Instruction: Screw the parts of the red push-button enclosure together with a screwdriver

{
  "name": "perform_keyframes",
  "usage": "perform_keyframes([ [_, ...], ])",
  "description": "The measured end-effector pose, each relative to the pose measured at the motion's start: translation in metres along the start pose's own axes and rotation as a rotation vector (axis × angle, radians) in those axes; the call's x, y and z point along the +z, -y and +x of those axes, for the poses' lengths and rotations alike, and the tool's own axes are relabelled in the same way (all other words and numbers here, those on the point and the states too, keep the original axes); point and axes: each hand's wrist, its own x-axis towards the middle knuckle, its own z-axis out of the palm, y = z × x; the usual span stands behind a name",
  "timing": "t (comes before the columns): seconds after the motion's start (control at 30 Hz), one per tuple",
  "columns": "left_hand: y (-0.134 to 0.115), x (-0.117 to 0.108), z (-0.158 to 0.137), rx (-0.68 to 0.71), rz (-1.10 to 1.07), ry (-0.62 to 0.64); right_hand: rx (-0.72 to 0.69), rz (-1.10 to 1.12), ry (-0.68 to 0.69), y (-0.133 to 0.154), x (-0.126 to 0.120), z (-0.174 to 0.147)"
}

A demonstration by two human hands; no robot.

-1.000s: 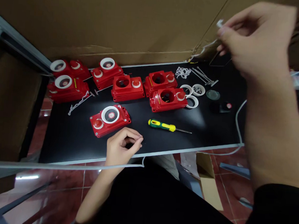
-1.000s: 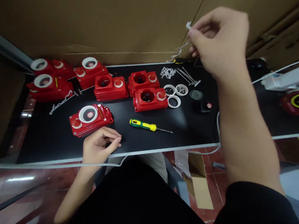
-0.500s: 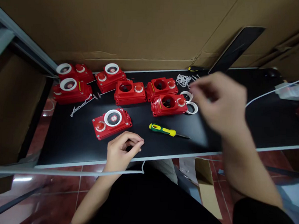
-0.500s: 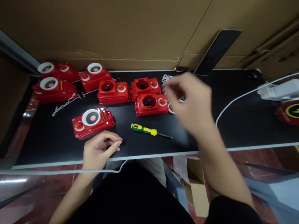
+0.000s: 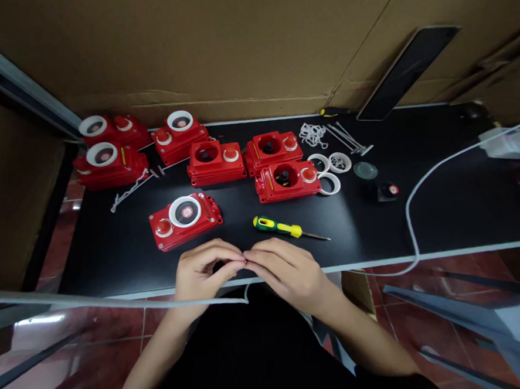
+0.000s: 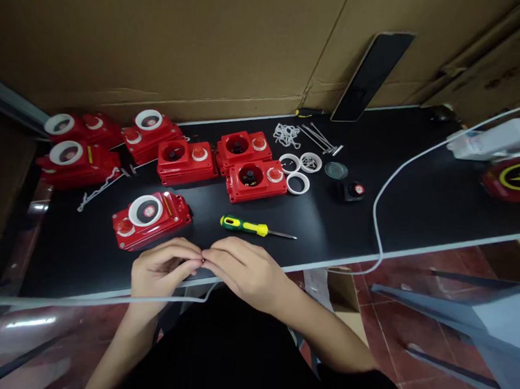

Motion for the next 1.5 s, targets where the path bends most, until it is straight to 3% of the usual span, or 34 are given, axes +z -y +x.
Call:
perform_keyframes([
  [0.13,-0.002,-0.002,-0.004,0.000,0.004,0.063,0.071,-0.024,-0.035,0.007,-0.005,0.000],
  [0.27,-0.002,0.000,-0.006,-0.023,0.000,0.062,0.167,-0.173,-0.103,-0.001,-0.041,0.012],
  [0.43,-0.001,0.001,-0.007,-0.006,0.004,0.060,0.279,-0.560,-0.130,-0.064,-0.100,0.036],
  [0.6,0.002,-0.001,-0.009,-0.005,0.012,0.051,0.321,-0.587,-0.033,-0.127,-0.127,0.050],
  [0.7,0.005,0.001,-0.011,0.003,-0.001,0.030,0.354,-0.663,-0.139,-0.126,-0.138,0.049],
  [0.8,0.004,0.003,-0.014,0.055,0.014,-0.001,0.381,-0.707,-0.280,-0.103,-0.145,0.040],
  [0.9,-0.001,-0.004,-0.019,0.229,0.163,-0.133,0.363,-0.692,-0.322,-0.075,-0.138,0.021],
  [0.97,-0.005,-0.018,-0.022,0.356,0.395,-0.300,0.358,-0.673,-0.251,-0.059,-0.125,0.006],
  [1.0,-0.007,-0.027,-0.023,0.389,0.532,-0.384,0.339,-0.642,-0.208,-0.052,-0.117,-0.001],
  [1.07,-0.009,-0.046,-0.022,0.320,0.760,-0.560,0.269,-0.526,-0.097,-0.041,-0.099,-0.014],
  [1.1,-0.010,-0.055,-0.020,0.246,0.829,-0.562,0.248,-0.466,-0.047,-0.036,-0.090,-0.019],
  [1.17,-0.009,-0.069,-0.014,0.133,0.892,-0.450,0.234,-0.388,0.032,-0.030,-0.074,-0.027],
  [1.27,-0.001,-0.077,-0.006,0.015,0.825,-0.295,0.217,-0.387,0.083,-0.029,-0.056,-0.032],
  [1.5,0.015,-0.070,-0.002,-0.035,0.779,-0.275,0.137,-0.526,0.087,-0.036,-0.025,-0.021],
])
